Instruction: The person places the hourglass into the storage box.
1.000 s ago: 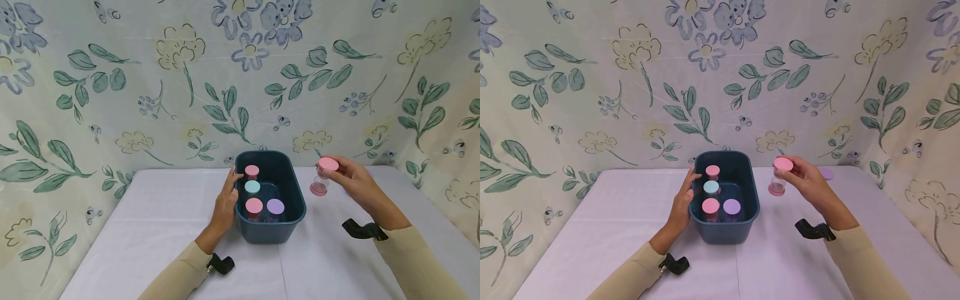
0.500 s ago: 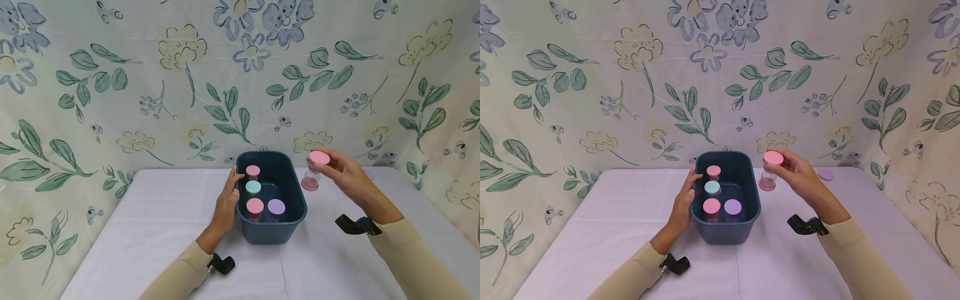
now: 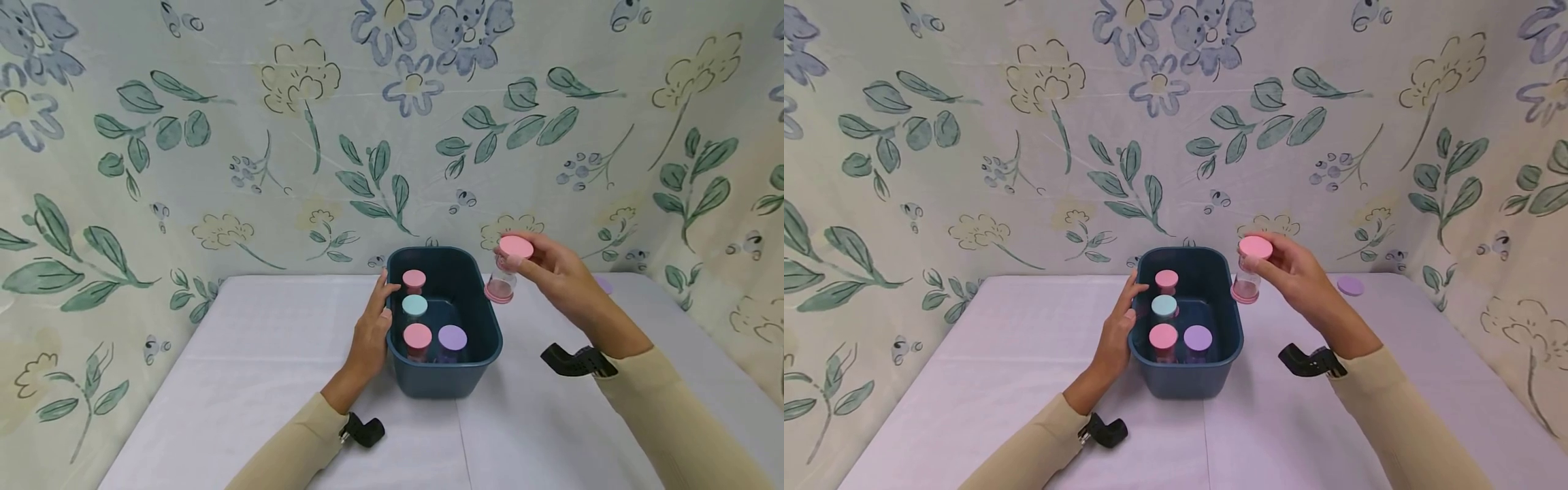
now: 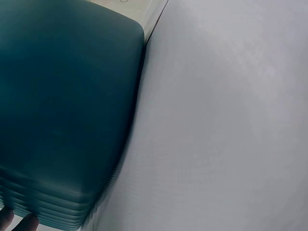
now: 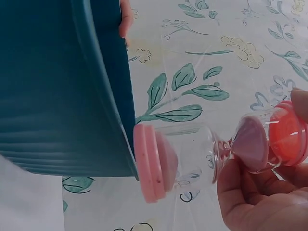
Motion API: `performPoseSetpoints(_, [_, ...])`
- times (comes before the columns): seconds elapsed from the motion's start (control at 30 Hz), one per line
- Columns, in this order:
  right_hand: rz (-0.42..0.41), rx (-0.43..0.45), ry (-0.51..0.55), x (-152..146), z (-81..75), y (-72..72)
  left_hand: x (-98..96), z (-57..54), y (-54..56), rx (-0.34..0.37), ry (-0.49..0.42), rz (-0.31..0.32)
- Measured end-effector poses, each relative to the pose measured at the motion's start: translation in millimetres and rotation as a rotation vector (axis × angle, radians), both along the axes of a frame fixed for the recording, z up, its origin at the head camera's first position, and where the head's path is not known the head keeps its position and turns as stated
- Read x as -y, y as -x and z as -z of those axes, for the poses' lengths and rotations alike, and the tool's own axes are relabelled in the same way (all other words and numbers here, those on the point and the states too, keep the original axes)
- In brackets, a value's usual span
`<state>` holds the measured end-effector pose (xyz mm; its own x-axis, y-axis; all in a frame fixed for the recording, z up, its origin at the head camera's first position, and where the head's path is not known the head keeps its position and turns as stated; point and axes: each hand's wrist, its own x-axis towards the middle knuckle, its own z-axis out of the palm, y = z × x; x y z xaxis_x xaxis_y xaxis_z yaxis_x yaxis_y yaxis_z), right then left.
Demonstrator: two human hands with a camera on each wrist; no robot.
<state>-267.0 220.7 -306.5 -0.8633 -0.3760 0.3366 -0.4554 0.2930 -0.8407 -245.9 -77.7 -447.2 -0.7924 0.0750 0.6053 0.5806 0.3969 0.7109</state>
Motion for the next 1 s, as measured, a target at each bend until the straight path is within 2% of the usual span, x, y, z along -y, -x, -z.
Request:
performPoseSetpoints(0.53, [-0.062,0.001,0.004,21,2.6,4.3,-0.2,-1.0,-0.8,0.011,0.006,-0.005])
performPoseSetpoints(0.77, [-0.063,0.022,-0.002,26,5.0,4.5,-0.4,-0.7,-0.4,0.015,0.015,-0.011])
performPoseSetpoints(1.0, [-0.102,0.045,0.002,29,8.1,6.6,-0.1,-0.8,-0.4,0.018,0.013,-0.008])
